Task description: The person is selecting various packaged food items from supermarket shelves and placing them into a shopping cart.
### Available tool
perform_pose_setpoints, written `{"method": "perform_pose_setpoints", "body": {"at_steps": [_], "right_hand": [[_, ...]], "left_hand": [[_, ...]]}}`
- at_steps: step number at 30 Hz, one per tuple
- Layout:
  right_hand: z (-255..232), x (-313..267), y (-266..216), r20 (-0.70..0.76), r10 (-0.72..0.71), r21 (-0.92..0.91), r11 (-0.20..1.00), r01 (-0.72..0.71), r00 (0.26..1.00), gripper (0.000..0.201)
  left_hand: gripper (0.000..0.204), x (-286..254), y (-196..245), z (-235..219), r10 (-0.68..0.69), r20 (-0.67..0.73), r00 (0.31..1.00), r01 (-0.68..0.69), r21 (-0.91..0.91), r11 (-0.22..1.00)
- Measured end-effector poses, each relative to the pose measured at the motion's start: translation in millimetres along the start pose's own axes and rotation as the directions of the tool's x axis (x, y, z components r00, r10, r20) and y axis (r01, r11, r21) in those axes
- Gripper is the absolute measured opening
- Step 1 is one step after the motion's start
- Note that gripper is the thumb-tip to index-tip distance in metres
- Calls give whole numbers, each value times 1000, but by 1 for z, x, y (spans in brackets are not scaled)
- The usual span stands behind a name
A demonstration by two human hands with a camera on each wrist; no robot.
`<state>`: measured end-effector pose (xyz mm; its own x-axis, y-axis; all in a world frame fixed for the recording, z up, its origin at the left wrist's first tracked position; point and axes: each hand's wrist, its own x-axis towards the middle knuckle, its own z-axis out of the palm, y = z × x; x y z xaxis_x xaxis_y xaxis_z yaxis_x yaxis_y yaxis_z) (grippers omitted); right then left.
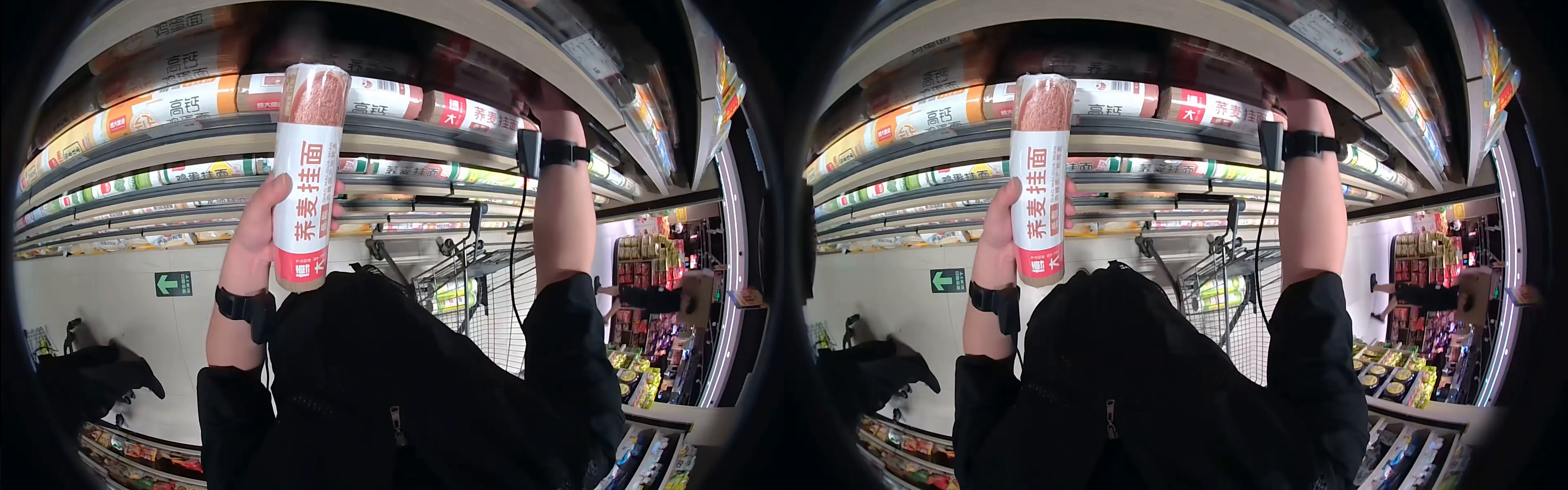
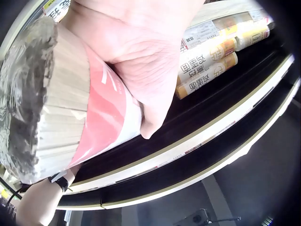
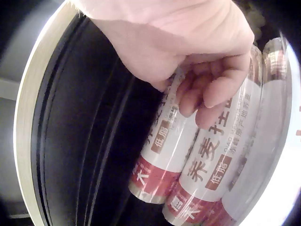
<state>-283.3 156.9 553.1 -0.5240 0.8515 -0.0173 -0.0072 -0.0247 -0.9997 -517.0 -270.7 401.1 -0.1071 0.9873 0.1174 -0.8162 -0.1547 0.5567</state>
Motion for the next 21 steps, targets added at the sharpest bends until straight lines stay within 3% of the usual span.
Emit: {"method": "perform_pose_setpoints", "body": {"at_steps": [4, 6, 7, 11, 13, 14, 15, 16, 17, 18, 20, 21], "right_hand": [[36, 7, -10, -13, -154, 63, 986, 154, 988, 36], [54, 2, -18, 31, -282, -130, 950, 283, 959, 31], [68, -11, -23, -19, -164, -92, 983, 161, 986, 27], [54, -10, -22, -88, -211, -143, 970, 198, 973, 24], [51, -24, -24, 25, -136, -332, 933, 136, 990, 22], [58, -28, -12, -113, -198, -255, 953, 164, 974, 27], [86, -92, -9, 31, -114, -164, 980, 117, 993, 29], [98, -126, -6, 190, -129, -214, 962, 169, 973, 33], [92, -122, -2, 256, -137, -222, 955, 196, 957, 33], [117, -164, 6, 301, -91, -183, 971, 151, 949, 29], [119, -174, 18, 295, -27, -178, 981, 82, 955, 32], [128, -181, 31, 303, -92, -129, 982, 136, 949, 35]], "left_hand": [[76, 5, 3, 1, -14, 5, 1000, 14, 27, 1000], [74, 6, 1, 1, -25, 10, 1000, 25, 15, 1000], [73, 6, -1, -1, -35, 22, 999, 35, 18, 999], [69, 8, -2, 3, -67, 20, 998, 66, 37, 997], [68, 8, -2, 6, -81, 15, 997, 80, 54, 995], [68, 9, -3, 7, -94, 10, 996, 93, 68, 993], [68, 11, -2, 8, -96, 8, 995, 96, 73, 993], [73, 14, 0, 8, -130, 30, 991, 128, 51, 990], [79, 16, 0, 10, -162, 54, 985, 161, 29, 987], [79, 19, 0, 13, -165, 51, 985, 164, 33, 986], [88, 26, 0, 27, -158, 31, 987, 148, 205, 967], [98, 35, 3, 38, -250, 82, 965, 227, 222, 948]]}}
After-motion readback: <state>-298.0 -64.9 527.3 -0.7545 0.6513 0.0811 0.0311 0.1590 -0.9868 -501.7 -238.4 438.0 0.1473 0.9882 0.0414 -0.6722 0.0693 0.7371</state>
